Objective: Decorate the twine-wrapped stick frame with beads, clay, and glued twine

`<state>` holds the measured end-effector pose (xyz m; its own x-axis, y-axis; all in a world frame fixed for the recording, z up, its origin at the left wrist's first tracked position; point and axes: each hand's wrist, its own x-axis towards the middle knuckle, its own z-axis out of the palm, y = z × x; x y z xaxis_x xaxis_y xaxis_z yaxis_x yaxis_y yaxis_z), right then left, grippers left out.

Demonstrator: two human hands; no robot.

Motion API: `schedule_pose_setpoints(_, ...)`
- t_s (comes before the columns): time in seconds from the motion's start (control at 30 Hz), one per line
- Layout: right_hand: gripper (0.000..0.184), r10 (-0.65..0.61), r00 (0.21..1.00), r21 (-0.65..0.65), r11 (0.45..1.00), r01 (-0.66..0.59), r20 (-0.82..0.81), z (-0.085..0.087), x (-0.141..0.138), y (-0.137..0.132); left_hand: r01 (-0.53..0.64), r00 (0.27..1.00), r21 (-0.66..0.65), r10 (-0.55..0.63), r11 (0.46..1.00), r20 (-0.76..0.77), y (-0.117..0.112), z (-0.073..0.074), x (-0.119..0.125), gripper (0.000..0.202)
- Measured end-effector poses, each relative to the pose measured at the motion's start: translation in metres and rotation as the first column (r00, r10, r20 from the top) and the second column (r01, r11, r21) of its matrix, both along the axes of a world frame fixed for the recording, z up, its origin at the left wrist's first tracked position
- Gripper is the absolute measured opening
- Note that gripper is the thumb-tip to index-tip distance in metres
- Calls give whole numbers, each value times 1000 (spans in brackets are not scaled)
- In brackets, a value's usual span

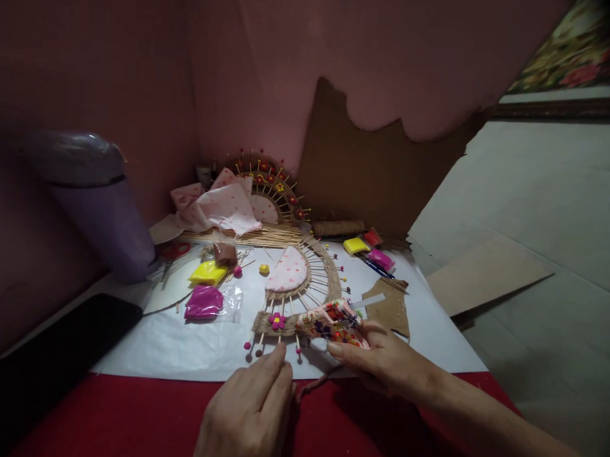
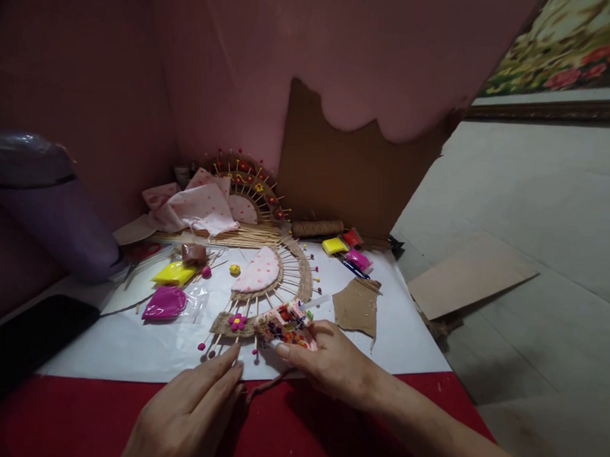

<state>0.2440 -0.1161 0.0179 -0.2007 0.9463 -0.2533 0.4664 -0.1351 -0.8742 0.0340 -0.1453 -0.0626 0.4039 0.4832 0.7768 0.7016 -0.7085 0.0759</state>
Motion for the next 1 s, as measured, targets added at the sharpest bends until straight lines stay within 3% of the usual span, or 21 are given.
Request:
schedule_pose_setpoints(0.2, 26, 10, 998, 14, 1000, -9, -70, -1, -2, 0, 55, 998, -31, -54, 998, 29, -1, 0, 1, 22)
schedule_pose_setpoints(1.0, 29, 28, 999, -35, 999, -30, -45, -2, 1, 1, 13, 1000, -2, -13, 1000, -27, 0, 4, 1, 23)
